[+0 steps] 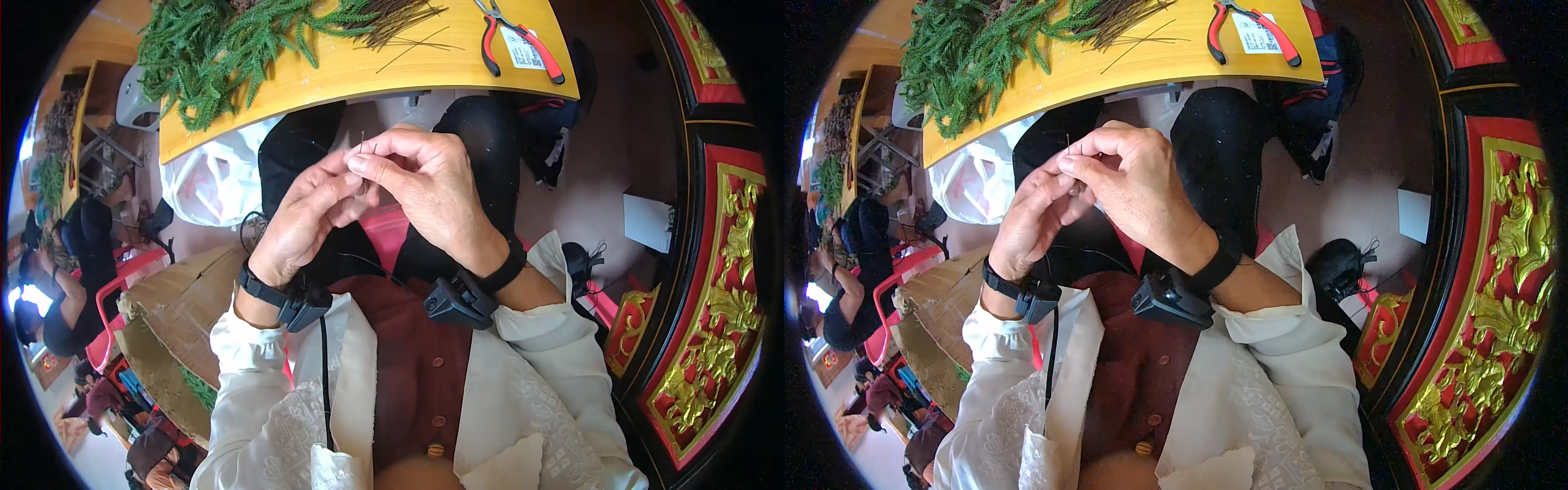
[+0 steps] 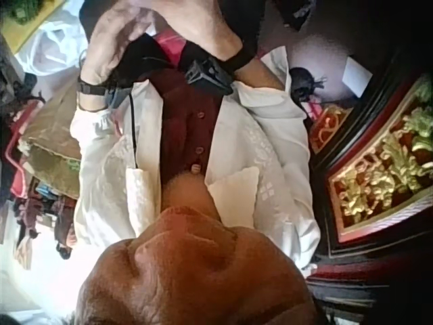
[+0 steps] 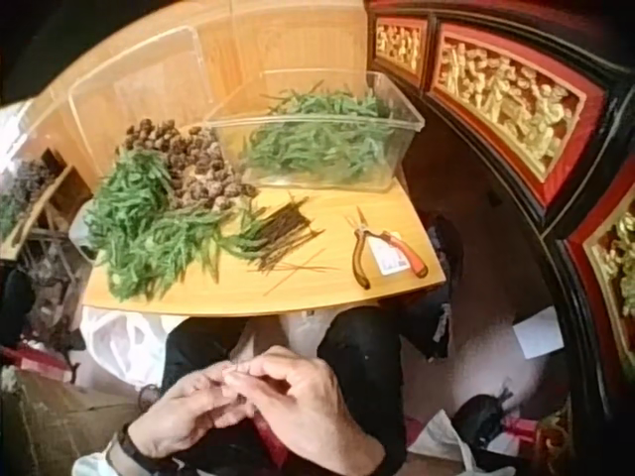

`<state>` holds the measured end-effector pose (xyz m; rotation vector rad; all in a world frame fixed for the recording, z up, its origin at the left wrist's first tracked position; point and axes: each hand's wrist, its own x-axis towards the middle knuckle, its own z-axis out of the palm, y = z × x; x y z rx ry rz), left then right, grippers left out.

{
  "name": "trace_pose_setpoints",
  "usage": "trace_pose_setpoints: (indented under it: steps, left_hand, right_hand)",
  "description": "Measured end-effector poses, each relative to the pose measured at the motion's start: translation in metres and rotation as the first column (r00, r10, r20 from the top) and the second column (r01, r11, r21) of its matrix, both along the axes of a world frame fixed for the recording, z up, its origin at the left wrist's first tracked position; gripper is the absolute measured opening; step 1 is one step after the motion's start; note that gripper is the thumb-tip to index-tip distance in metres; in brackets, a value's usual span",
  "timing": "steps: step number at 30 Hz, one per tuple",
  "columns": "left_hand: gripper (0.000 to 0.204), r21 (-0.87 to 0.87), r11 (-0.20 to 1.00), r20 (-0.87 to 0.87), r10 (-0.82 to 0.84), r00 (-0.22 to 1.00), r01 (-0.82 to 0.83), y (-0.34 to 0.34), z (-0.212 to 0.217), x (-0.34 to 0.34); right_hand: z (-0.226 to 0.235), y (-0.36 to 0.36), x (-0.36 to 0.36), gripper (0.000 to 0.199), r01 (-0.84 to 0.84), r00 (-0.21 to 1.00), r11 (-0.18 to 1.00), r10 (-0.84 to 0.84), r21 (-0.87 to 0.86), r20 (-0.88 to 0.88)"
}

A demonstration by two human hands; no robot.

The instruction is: Trimming and bundling green plant sprigs at a workbench.

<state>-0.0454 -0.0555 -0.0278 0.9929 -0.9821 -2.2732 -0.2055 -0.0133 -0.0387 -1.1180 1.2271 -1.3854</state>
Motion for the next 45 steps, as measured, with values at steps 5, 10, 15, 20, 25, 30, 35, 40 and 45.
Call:
trace_pose_setpoints:
  steps: [5,10,15,20,25,30,35,40,45]
  left_hand:
    - [0.024,0.130,0.987,-0.092,-0.083,0.992,0.095,-0.002,0.006,-0.002]
    - [0.017,0.176,0.984,-0.164,0.039,0.986,-0.010,-0.004,-0.006,0.004]
    - [0.011,0.192,0.981,-0.161,0.056,0.985,-0.024,-0.004,-0.003,0.004]
    - [0.011,0.163,0.984,-0.137,0.098,0.986,-0.075,-0.007,-0.004,0.005]
    - [0.012,0.170,0.984,-0.149,0.074,0.986,-0.048,-0.008,-0.005,0.005]
    - [0.012,0.127,0.992,-0.071,0.028,0.997,-0.018,-0.007,-0.004,0.005]
    - [0.012,0.109,0.994,0.064,0.016,0.998,-0.023,-0.008,-0.002,0.004]
    - [0.013,0.152,0.988,0.061,-0.018,0.998,0.009,-0.009,-0.002,0.007]
    - [0.014,0.169,0.985,0.025,-0.024,0.999,0.020,-0.010,-0.001,0.008]
  right_hand:
    - [0.005,0.001,-0.002,0.012,0.003,0.992,0.999,-0.008,0.039,0.126]
    - [0.005,0.002,-0.001,0.011,0.053,0.996,0.998,-0.051,0.030,-0.076]
    - [0.005,0.002,0.001,0.009,0.076,0.958,0.996,-0.088,-0.056,-0.274]
    - [0.010,0.001,-0.003,0.006,0.107,0.967,0.989,-0.126,-0.098,-0.221]
    - [0.005,-0.002,-0.006,0.009,0.126,0.917,0.967,-0.198,-0.220,-0.346]
    - [0.000,-0.002,-0.003,0.015,0.050,0.876,0.949,-0.191,-0.312,-0.442]
    - [-0.001,-0.002,-0.003,0.016,-0.017,0.856,0.944,-0.157,-0.330,-0.492]
    - [-0.002,-0.001,-0.004,0.015,-0.055,0.833,0.953,-0.120,-0.297,-0.539]
    - [-0.001,-0.001,-0.003,0.013,-0.044,0.831,0.960,-0.119,-0.277,-0.544]
